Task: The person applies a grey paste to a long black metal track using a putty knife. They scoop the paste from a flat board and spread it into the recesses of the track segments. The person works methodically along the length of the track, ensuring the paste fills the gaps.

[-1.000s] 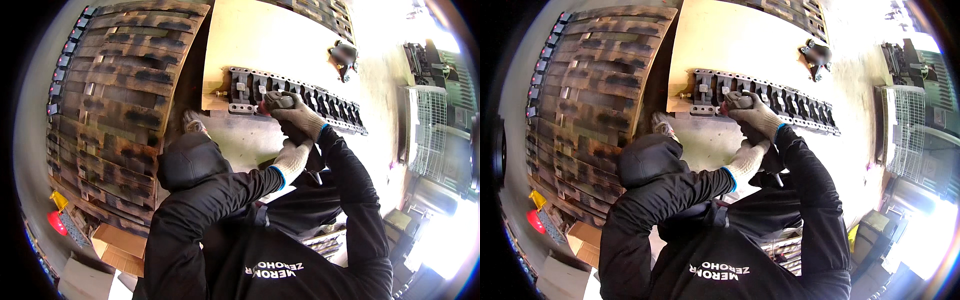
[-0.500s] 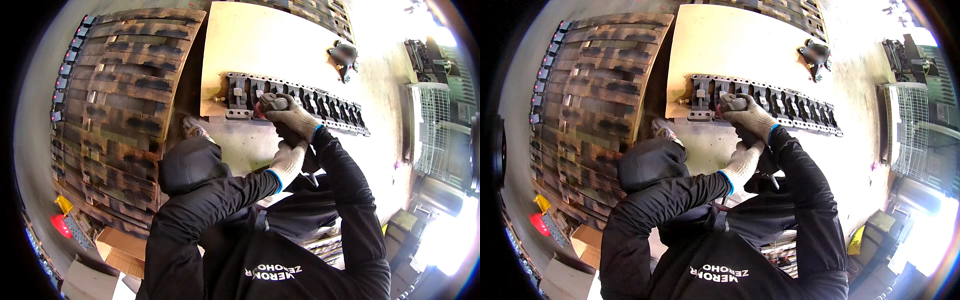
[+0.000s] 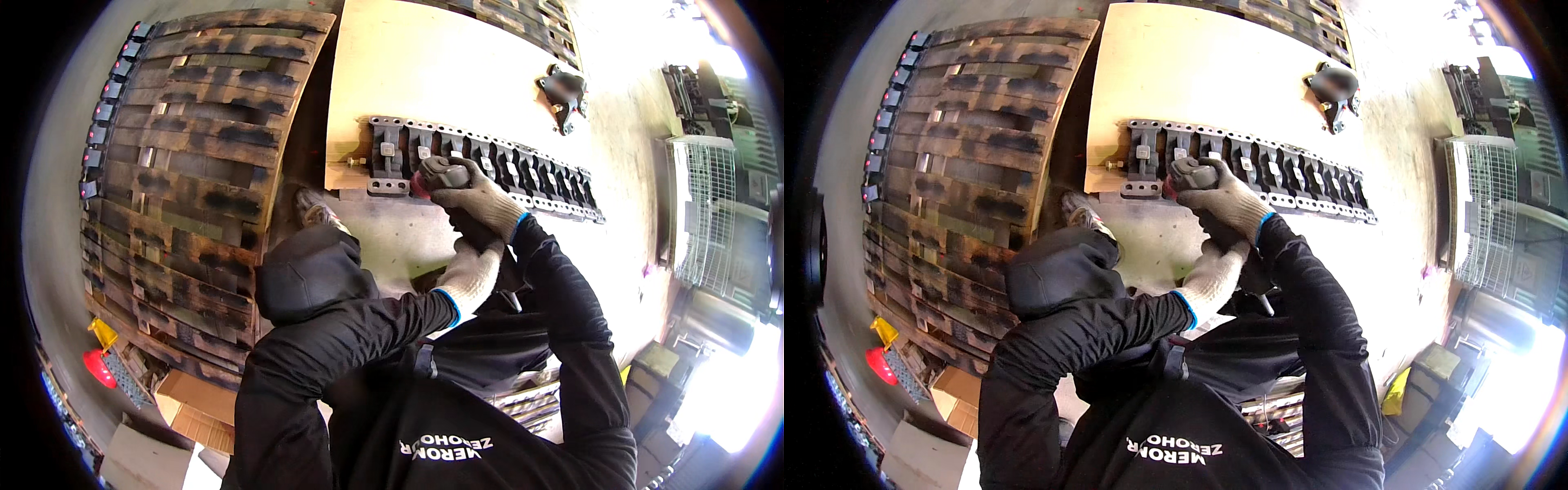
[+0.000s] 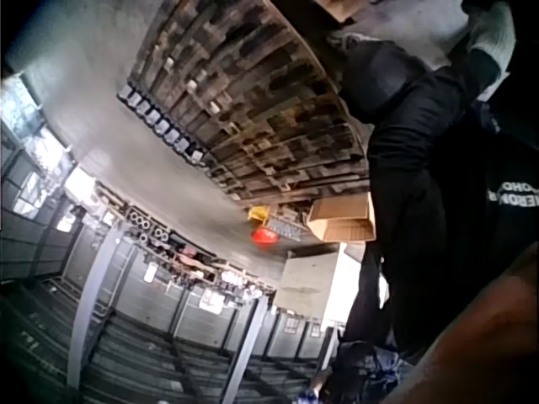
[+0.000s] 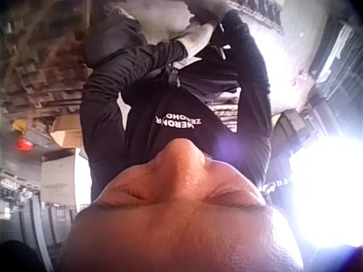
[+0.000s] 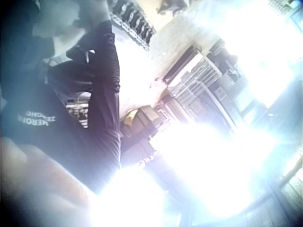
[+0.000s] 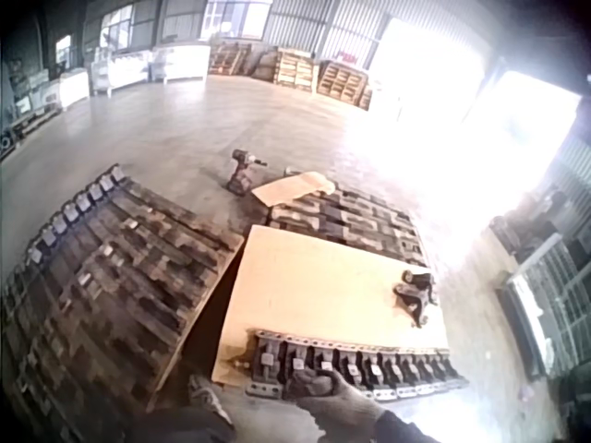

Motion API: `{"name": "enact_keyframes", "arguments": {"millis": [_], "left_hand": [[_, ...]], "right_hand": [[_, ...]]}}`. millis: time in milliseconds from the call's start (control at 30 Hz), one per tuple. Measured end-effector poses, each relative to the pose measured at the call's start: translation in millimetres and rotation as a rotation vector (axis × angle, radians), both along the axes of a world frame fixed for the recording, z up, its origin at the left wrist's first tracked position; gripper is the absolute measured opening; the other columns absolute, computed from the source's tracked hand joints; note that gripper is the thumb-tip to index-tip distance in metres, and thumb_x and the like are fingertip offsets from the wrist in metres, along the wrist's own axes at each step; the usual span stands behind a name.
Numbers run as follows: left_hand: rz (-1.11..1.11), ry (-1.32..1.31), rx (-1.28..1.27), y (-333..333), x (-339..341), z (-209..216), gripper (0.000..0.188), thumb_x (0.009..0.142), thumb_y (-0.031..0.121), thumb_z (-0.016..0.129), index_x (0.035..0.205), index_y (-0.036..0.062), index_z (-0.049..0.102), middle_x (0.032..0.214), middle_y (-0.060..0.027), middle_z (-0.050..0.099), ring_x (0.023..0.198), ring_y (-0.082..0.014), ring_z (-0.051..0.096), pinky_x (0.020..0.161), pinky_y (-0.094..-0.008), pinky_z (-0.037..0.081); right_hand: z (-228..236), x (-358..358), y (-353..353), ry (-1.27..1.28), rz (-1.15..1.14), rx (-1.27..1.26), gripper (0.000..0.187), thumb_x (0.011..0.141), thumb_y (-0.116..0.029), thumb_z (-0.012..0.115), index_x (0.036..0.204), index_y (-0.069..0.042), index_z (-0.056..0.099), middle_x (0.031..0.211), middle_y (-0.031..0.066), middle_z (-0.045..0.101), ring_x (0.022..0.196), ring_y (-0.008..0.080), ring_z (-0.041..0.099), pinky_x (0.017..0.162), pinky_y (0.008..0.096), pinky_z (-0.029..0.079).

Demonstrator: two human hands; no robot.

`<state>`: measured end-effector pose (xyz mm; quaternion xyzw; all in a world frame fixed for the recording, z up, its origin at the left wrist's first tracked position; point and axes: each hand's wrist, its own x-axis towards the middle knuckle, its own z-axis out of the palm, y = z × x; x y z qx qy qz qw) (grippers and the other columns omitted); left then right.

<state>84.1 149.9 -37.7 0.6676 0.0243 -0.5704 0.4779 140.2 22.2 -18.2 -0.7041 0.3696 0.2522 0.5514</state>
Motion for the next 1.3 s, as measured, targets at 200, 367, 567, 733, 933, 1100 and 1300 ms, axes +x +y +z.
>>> {"name": "enact_keyframes", "arguments": {"millis": [200, 367, 567, 733, 933, 1100, 1300], "left_hand": [[0.05, 0.119, -0.065, -5.0, -9.1, -12.5, 0.075, 0.095, 0.057, 0.056, 0.135, -0.0042, 0.041, 0.112, -0.018, 0.062, 0.093, -0.0264, 0.064, 0.08, -0.0378, 0.053], [0.025, 0.111, -0.078, -2.8, -11.8, -5.8, 0.072, 0.095, 0.053, 0.057, 0.133, -0.0057, 0.041, 0.107, -0.0157, 0.061, 0.092, -0.025, 0.062, 0.082, -0.037, 0.051], [-0.047, 0.148, -0.177, -14.2, -3.9, -3.9, 0.078, 0.095, 0.054, 0.056, 0.134, -0.0121, 0.039, 0.122, -0.0239, 0.059, 0.109, -0.028, 0.061, 0.093, -0.0364, 0.049], [-0.039, 0.193, -0.137, -12.2, -1.3, -2.0, 0.082, 0.093, 0.06, 0.052, 0.141, -0.0059, 0.038, 0.14, -0.0313, 0.052, 0.134, -0.0427, 0.05, 0.112, -0.0468, 0.036], [-0.095, 0.141, -0.122, -14.7, 9.7, 12.1, 0.085, 0.092, 0.059, 0.055, 0.138, -0.0103, 0.04, 0.133, -0.0308, 0.056, 0.127, -0.0392, 0.055, 0.105, -0.0415, 0.042], [-0.094, 0.128, -0.057, -14.8, 4.1, 5.9, 0.085, 0.092, 0.059, 0.055, 0.138, -0.011, 0.041, 0.133, -0.0306, 0.057, 0.124, -0.0386, 0.057, 0.102, -0.0401, 0.045], [-0.058, 0.184, -0.166, -16.9, 10.3, 9.9, 0.081, 0.094, 0.054, 0.056, 0.138, -0.0123, 0.039, 0.133, -0.0331, 0.057, 0.13, -0.0418, 0.054, 0.108, -0.0421, 0.042]], "right_hand": [[-4.9, -5.0, -3.9, 0.005, -0.01, -0.047, 0.092, 0.079, -0.028, 0.084, 0.152, -0.007, 0.031, 0.099, 0.0115, 0.066, 0.074, 0.0161, 0.066, 0.066, 0.0307, 0.057], [5.7, -7.9, 1.0, 0.026, -0.063, 0.018, 0.085, 0.083, -0.021, 0.082, 0.15, -0.008, 0.031, 0.097, 0.0118, 0.064, 0.068, 0.0163, 0.064, 0.058, 0.0314, 0.058], [9.6, -19.5, -14.3, 0.057, -0.169, -0.097, 0.093, 0.082, -0.027, 0.082, 0.153, -0.007, 0.025, 0.096, 0.0133, 0.066, 0.069, 0.0172, 0.065, 0.059, 0.0316, 0.058], [11.1, -16.5, -8.6, 0.037, -0.113, -0.026, 0.101, 0.081, -0.029, 0.082, 0.156, -0.005, 0.019, 0.099, 0.0147, 0.066, 0.07, 0.0182, 0.066, 0.06, 0.0326, 0.058], [-0.7, -22.1, -22.5, 0.003, -0.162, -0.102, 0.102, 0.081, -0.032, 0.083, 0.156, -0.004, 0.019, 0.099, 0.0172, 0.066, 0.072, 0.0199, 0.067, 0.061, 0.0337, 0.059], [-4.9, -24.3, -22.0, 0.022, -0.13, -0.014, 0.1, 0.081, -0.031, 0.082, 0.156, -0.007, 0.021, 0.1, 0.0165, 0.065, 0.073, 0.0198, 0.067, 0.06, 0.0338, 0.058], [-12.2, -30.4, -35.1, 0.031, -0.193, -0.056, 0.101, 0.081, -0.031, 0.081, 0.158, -0.008, 0.019, 0.105, 0.0174, 0.065, 0.075, 0.0204, 0.068, 0.063, 0.035, 0.06]]}}
